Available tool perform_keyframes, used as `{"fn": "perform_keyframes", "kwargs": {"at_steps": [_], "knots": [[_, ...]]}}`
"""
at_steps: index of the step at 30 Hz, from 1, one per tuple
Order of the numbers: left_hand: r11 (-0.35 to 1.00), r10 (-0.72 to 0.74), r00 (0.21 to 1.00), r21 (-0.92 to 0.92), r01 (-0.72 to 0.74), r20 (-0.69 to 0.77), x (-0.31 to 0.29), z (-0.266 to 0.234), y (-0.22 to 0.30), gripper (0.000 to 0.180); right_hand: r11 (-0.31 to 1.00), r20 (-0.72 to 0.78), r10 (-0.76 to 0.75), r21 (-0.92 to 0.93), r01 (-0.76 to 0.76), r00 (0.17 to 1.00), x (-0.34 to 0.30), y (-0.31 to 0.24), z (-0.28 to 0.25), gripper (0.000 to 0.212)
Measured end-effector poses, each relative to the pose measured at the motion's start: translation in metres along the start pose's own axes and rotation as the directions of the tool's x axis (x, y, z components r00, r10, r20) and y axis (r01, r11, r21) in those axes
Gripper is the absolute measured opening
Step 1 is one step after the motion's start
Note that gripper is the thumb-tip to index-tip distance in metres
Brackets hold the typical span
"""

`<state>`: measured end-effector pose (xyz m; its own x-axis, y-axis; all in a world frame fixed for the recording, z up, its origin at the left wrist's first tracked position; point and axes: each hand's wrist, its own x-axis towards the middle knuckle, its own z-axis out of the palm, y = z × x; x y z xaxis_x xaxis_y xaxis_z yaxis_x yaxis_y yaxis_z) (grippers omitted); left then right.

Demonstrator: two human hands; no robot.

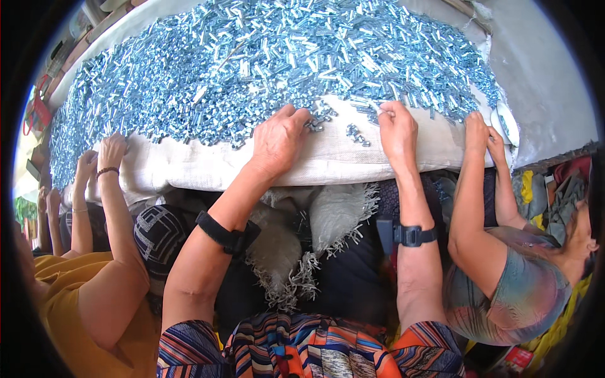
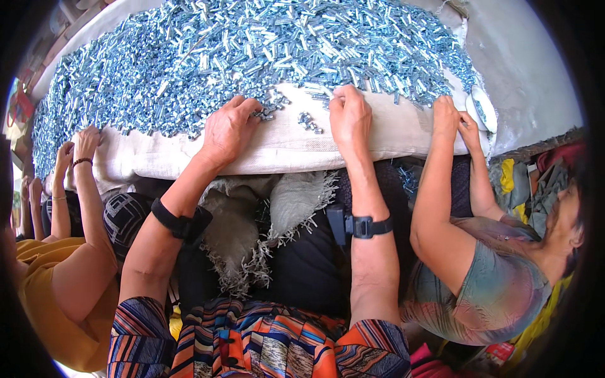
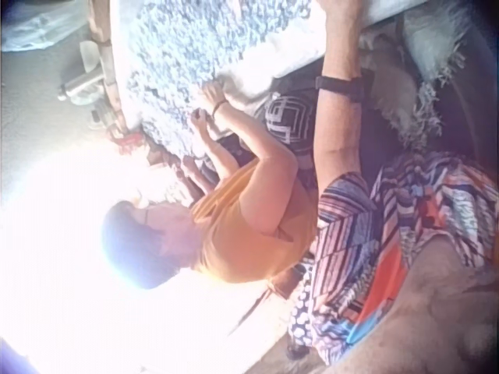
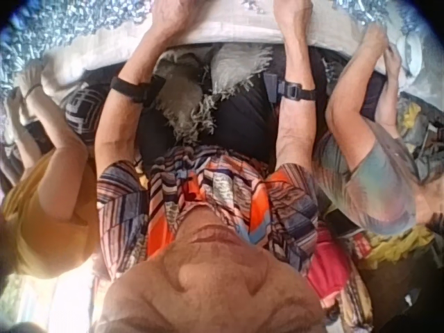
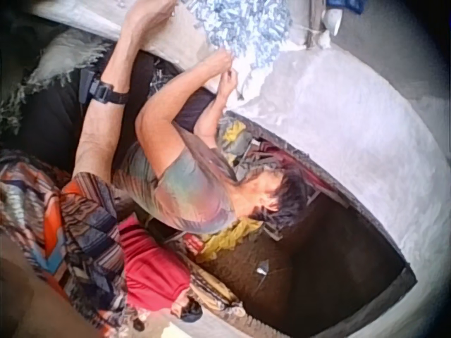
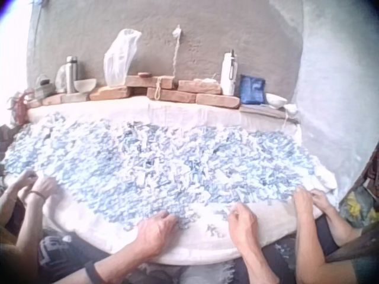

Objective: Sorting and inspecting small metal bolts from a large pile on a workspace.

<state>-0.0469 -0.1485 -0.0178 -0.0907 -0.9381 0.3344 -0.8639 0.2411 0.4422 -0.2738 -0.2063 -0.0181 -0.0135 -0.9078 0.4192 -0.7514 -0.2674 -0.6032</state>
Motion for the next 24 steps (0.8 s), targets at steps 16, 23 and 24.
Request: {"fn": "perform_keyframes", "kwargs": {"at_steps": [16,23,24], "knots": [[0.986,0.149,0.982,0.097,-0.138,-0.114,-0.007,-0.007,-0.011,0.01,0.703,0.326,0.17,0.622,-0.346,0.93,-0.069,-0.054,-0.01,0.007],[0.344,-0.261,0.909,-0.848,0.402,0.325,-0.036,-0.033,0.003,0.013,0.63,0.46,0.063,0.67,-0.392,0.886,-0.075,-0.082,0.001,0.008],[0.295,-0.24,0.912,-0.87,0.395,0.332,-0.042,-0.037,0.007,0.011,0.638,0.453,0.026,0.679,-0.364,0.891,-0.081,-0.087,0.004,0.017]]}}
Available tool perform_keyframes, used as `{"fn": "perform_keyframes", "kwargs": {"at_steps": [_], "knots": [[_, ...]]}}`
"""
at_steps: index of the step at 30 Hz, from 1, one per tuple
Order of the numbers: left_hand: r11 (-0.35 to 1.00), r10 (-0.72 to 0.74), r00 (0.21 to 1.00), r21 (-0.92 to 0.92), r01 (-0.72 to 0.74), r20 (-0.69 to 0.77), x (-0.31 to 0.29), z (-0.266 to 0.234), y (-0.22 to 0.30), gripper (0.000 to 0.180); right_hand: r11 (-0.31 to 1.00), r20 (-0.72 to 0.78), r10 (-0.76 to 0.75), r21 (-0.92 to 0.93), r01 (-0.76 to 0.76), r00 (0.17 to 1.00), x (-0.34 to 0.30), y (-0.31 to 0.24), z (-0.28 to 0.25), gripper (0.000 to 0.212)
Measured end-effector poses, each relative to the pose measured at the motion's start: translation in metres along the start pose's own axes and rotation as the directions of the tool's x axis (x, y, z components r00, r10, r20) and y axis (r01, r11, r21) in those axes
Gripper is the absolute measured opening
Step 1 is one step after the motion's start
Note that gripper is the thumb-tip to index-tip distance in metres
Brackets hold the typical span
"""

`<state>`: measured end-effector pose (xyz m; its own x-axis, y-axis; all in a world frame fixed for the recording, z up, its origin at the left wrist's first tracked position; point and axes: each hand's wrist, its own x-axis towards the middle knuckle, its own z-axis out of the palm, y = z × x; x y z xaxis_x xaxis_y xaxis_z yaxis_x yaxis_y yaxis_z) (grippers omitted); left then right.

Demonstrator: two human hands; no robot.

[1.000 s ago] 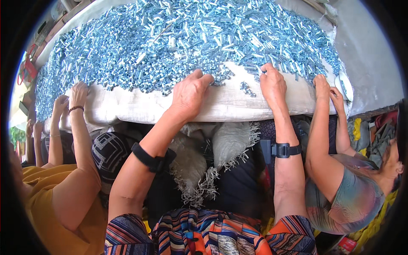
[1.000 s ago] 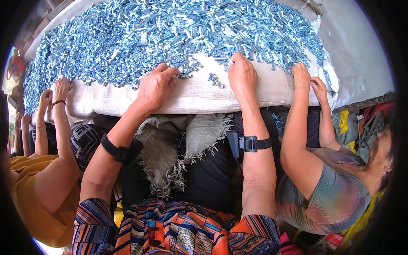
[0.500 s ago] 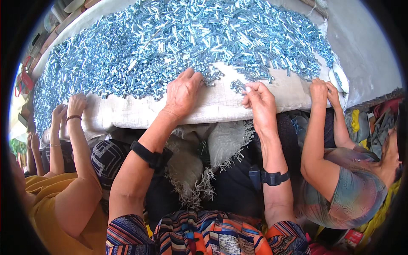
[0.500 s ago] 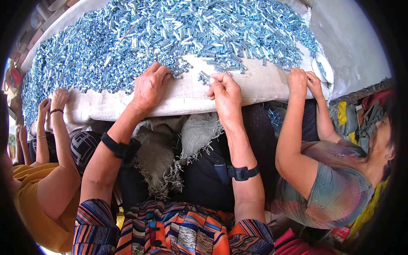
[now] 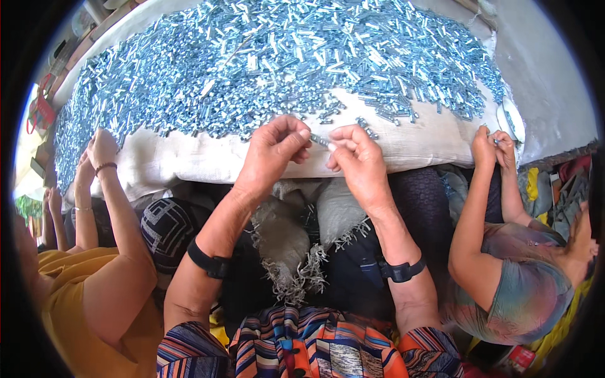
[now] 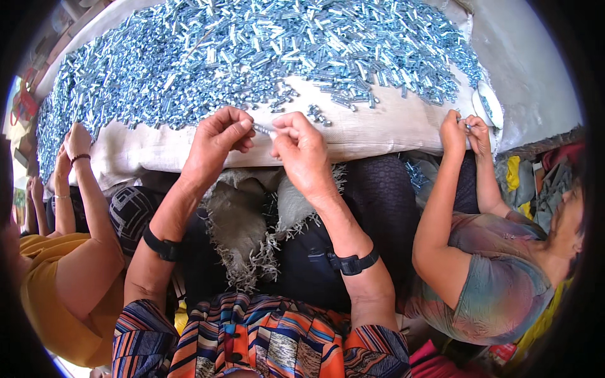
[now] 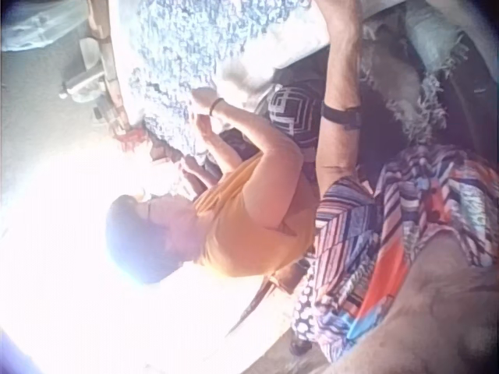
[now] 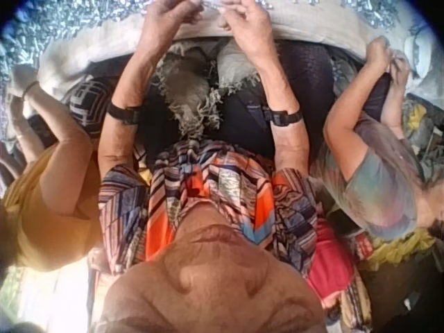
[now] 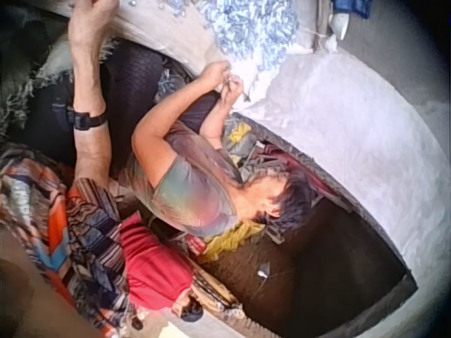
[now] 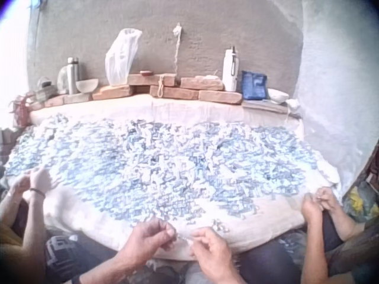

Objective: Sorting and inspecting small metal bolts from a large pile on a workspace.

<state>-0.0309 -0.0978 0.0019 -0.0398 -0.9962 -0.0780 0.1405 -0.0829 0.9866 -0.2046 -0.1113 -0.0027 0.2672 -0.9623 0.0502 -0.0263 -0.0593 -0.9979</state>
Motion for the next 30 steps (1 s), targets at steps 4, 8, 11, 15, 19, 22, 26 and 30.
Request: {"fn": "perform_keyframes", "kwargs": {"at_steps": [4,8,11,15,19,22,26,30], "knots": [[0.98,-0.056,0.998,-0.195,0.051,-0.021,-0.024,0.002,0.006,0.012,0.952,0.111,-0.025,-0.302,0.058,0.993,-0.022,-0.013,0.015,0.036],[0.962,-0.053,0.998,-0.268,0.06,0.032,-0.039,0.005,0.004,0.011,0.986,0.176,0.039,-0.168,-0.009,0.984,-0.035,-0.012,0.017,0.027],[0.957,-0.06,0.997,-0.282,0.069,0.041,-0.045,0.006,0.002,0.01,0.95,0.06,0.126,0.28,-0.138,0.99,-0.043,-0.004,0.008,0.013],[0.961,-0.061,0.995,-0.264,0.079,0.075,-0.056,0.013,0.005,0.013,0.907,-0.043,0.059,0.421,-0.035,0.997,-0.049,-0.001,0.002,0.01],[0.955,-0.052,0.989,-0.283,0.09,0.14,-0.063,0.017,0.004,0.012,0.8,0.023,0.101,0.592,-0.095,0.995,-0.057,-0.007,0.006,0.01],[0.947,-0.078,0.987,-0.298,0.118,0.143,-0.066,0.019,0.006,0.011,0.749,0.061,0.104,0.652,-0.119,0.993,-0.061,-0.006,0.004,0.009],[0.939,-0.082,0.984,-0.317,0.129,0.155,-0.067,0.018,0.005,0.011,0.709,0.095,0.077,0.695,-0.121,0.993,-0.064,-0.004,0.005,0.007],[0.942,-0.043,0.981,-0.32,0.102,0.187,-0.065,0.017,0.0,0.011,0.689,0.086,0.064,0.717,-0.107,0.994,-0.066,-0.004,0.006,0.006]]}}
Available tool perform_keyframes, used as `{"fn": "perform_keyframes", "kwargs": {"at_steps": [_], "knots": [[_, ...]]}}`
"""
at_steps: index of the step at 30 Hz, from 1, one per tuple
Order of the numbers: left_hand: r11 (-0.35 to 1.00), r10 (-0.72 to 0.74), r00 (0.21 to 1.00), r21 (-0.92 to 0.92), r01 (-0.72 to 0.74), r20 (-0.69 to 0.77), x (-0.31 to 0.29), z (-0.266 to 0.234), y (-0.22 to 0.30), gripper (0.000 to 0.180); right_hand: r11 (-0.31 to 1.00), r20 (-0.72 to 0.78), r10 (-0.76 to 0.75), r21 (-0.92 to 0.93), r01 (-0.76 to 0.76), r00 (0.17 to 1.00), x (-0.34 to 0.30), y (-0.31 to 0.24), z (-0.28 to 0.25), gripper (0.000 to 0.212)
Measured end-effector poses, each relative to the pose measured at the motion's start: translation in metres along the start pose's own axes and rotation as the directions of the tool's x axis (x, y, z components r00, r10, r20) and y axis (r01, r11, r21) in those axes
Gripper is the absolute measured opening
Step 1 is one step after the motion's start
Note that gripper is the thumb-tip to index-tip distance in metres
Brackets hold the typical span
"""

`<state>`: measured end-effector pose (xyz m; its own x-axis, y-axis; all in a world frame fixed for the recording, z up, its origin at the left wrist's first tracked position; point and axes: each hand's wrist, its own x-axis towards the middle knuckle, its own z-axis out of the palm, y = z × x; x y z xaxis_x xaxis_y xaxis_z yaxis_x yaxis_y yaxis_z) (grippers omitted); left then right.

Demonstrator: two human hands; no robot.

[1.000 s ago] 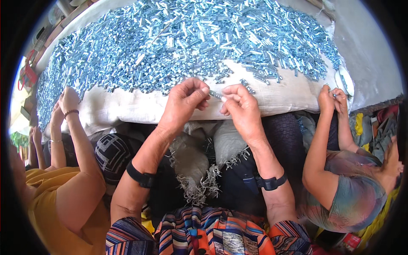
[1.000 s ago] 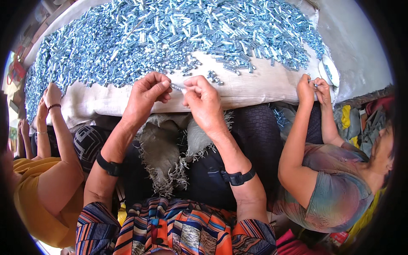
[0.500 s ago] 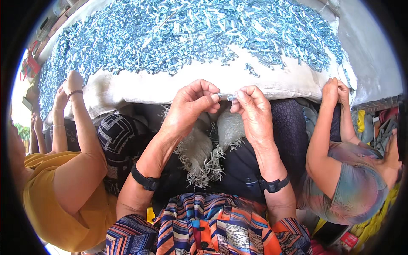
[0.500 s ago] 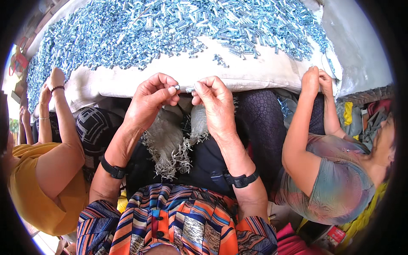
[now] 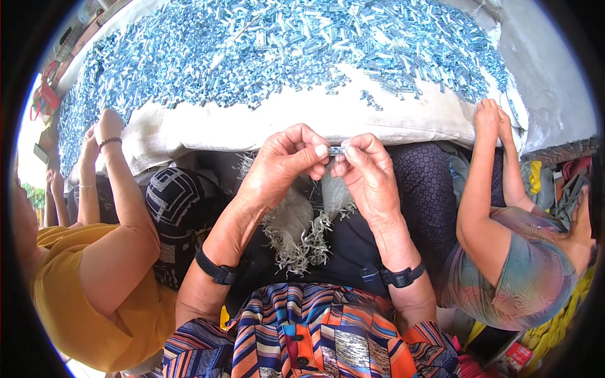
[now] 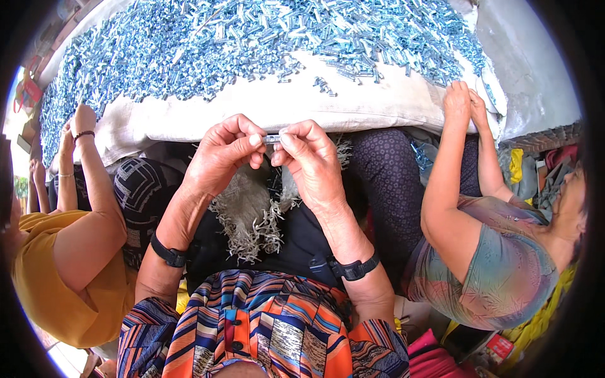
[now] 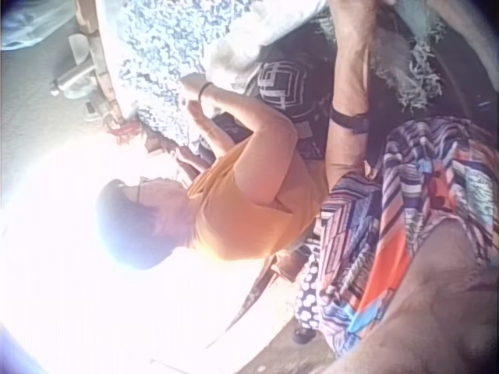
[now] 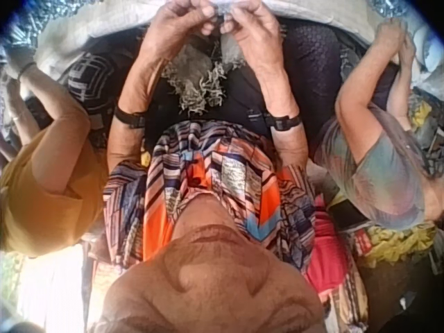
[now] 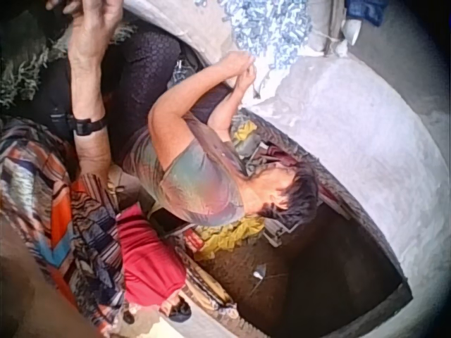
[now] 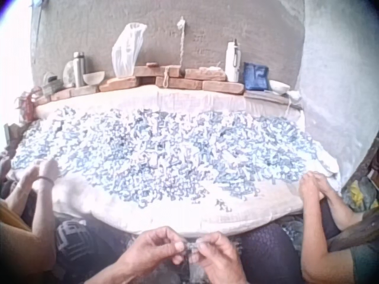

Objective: Sorting and inspecting small metal bolts from a large pile on a workspace.

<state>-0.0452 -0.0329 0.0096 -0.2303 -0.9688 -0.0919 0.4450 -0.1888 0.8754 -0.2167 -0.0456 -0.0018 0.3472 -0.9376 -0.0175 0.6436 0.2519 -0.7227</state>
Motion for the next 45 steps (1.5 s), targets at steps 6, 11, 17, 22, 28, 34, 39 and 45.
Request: {"fn": "perform_keyframes", "kwargs": {"at_steps": [6,11,17,22,28,34,39,45], "knots": [[0.999,0.034,0.989,-0.014,-0.032,0.142,-0.005,-0.002,-0.002,0.018,0.942,0.167,0.23,0.21,-0.262,0.959,-0.004,0.008,-0.002,0.011],[0.998,0.066,0.983,-0.019,-0.064,0.172,-0.008,-0.002,-0.006,0.017,0.922,0.229,0.193,0.291,-0.256,0.954,-0.004,0.015,0.0,0.013],[0.988,0.111,0.993,0.109,-0.106,-0.041,-0.008,-0.015,-0.018,0.015,0.796,0.036,0.052,-0.605,-0.019,0.998,0.014,-0.01,-0.006,0.029],[0.685,-0.037,0.997,0.729,-0.019,0.061,-0.003,-0.014,0.0,0.02,0.127,0.053,-0.465,-0.984,0.125,0.884,0.069,-0.052,-0.066,0.013],[0.43,0.297,0.953,0.9,-0.079,-0.058,0.039,-0.022,0.013,0.013,-0.359,0.228,-0.484,-0.932,0.046,0.845,0.114,-0.067,-0.096,0.013],[0.099,0.469,0.88,0.986,-0.131,0.07,0.095,-0.03,0.004,0.014,-0.476,0.279,-0.442,-0.878,0.04,0.853,0.12,-0.063,-0.091,0.012],[-0.075,0.412,0.911,0.997,-0.007,0.037,0.117,-0.02,-0.004,0.023,-0.382,0.336,-0.506,-0.913,0.143,0.794,0.112,-0.057,-0.084,0.011],[-0.099,0.451,0.891,0.995,-0.013,0.057,0.116,-0.022,-0.008,0.018,0.255,-0.01,-0.461,-0.959,0.121,0.888,0.078,-0.046,-0.052,0.007]]}}
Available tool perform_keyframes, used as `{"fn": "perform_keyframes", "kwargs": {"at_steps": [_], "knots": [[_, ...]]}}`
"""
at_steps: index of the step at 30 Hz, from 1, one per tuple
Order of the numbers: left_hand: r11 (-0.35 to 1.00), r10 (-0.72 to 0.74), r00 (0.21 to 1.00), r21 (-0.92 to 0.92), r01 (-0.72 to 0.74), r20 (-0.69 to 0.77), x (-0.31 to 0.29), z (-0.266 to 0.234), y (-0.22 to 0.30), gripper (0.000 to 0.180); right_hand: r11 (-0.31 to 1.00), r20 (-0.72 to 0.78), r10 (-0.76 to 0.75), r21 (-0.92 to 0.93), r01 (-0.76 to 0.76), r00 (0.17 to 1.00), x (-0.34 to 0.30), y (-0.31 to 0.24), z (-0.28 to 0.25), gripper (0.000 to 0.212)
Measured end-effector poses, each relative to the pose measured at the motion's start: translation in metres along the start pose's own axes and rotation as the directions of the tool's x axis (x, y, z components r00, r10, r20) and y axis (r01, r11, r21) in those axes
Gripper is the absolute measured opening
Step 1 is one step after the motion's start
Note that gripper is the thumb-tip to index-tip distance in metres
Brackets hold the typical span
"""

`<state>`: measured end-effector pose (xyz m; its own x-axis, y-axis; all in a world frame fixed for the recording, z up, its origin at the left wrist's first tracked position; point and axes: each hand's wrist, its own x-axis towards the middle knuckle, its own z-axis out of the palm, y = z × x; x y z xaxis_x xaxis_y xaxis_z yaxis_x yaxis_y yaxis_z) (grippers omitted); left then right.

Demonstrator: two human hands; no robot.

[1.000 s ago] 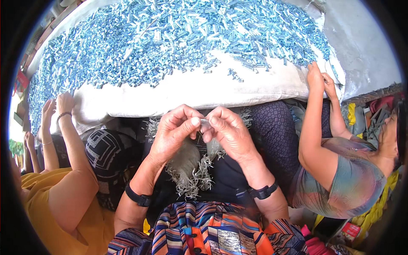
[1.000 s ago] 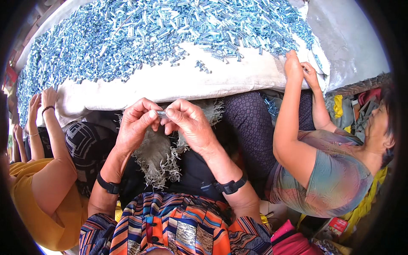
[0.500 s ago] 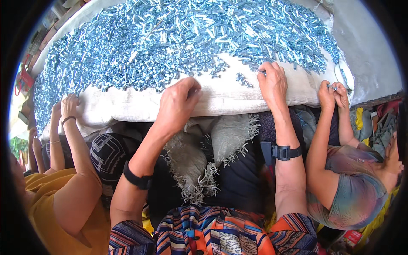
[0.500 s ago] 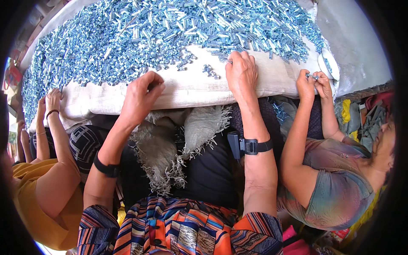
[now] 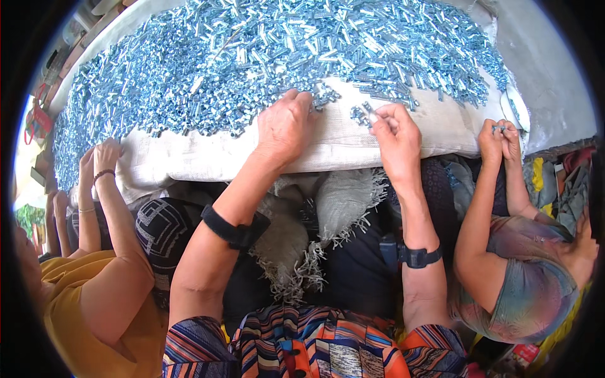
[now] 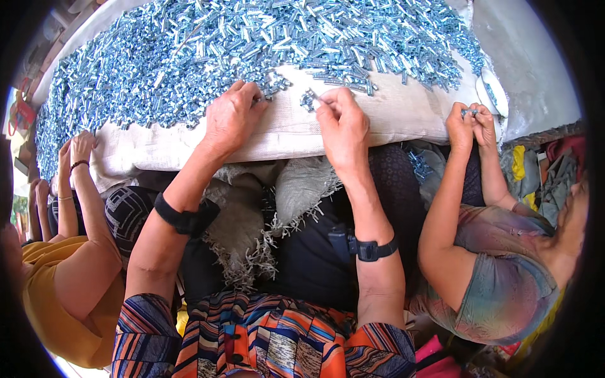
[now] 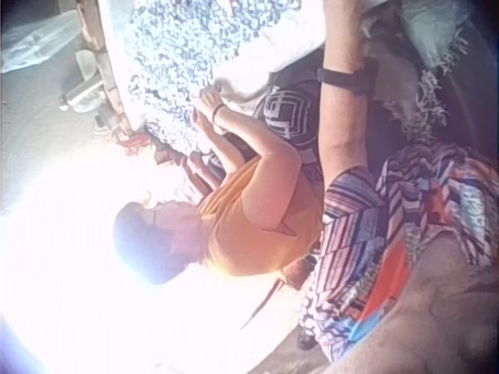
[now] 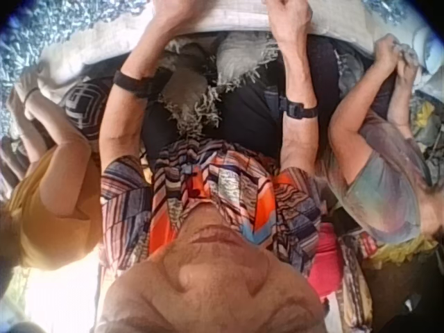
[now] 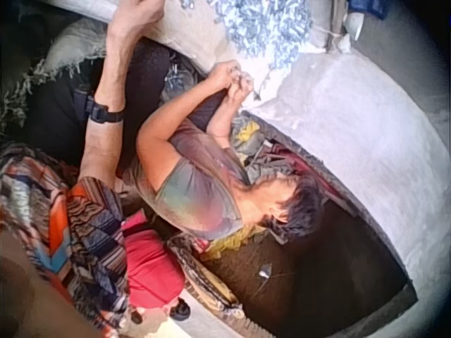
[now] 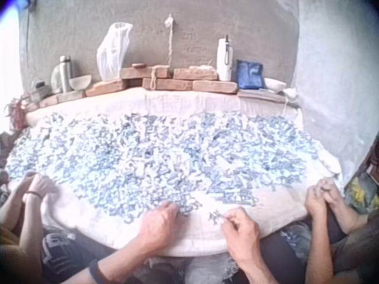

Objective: Sorting and inspecting small metal bolts from a large pile on a workspace.

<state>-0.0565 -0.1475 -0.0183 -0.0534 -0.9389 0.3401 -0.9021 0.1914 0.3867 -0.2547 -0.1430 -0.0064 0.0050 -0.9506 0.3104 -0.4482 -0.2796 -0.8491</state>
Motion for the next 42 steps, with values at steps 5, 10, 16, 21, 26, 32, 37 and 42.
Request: {"fn": "perform_keyframes", "kwargs": {"at_steps": [5,10,16,21,26,32,37,42], "knots": [[0.99,-0.037,0.999,-0.138,0.035,-0.015,-0.017,-0.013,-0.014,0.011,0.831,0.183,0.176,0.5,-0.245,0.967,-0.031,-0.014,0.003,0.006],[0.888,-0.045,0.999,-0.456,0.052,0.026,-0.039,-0.039,-0.016,0.017,0.733,0.303,0.186,0.591,-0.337,0.935,-0.05,-0.029,0.006,0.006],[0.232,-0.194,0.869,-0.839,0.492,0.456,-0.069,-0.067,0.006,0.014,0.723,0.368,0.136,0.598,-0.346,0.92,-0.062,-0.04,0.012,0.004],[0.018,-0.123,0.87,-0.876,0.483,0.477,-0.086,-0.07,0.014,0.015,0.747,0.376,0.104,0.582,-0.322,0.921,-0.071,-0.048,0.018,0.004],[-0.008,-0.073,0.882,-0.885,0.465,0.465,-0.091,-0.071,0.014,0.013,0.641,0.394,0.117,0.671,-0.372,0.912,-0.077,-0.053,0.019,0.005],[0.069,0.007,0.909,-0.908,0.414,0.416,-0.093,-0.072,0.014,0.011,0.46,0.478,0.123,0.749,-0.477,0.87,-0.083,-0.047,0.016,0.007],[0.089,0.107,0.882,-0.888,0.45,0.458,-0.102,-0.073,0.01,0.013,0.272,0.647,0.069,0.721,-0.638,0.76,-0.086,-0.042,0.011,0.008],[0.1,-0.041,0.897,-0.891,0.443,0.441,-0.107,-0.06,0.012,0.012,0.507,0.542,0.13,0.683,-0.525,0.83,-0.092,-0.04,0.016,0.006]]}}
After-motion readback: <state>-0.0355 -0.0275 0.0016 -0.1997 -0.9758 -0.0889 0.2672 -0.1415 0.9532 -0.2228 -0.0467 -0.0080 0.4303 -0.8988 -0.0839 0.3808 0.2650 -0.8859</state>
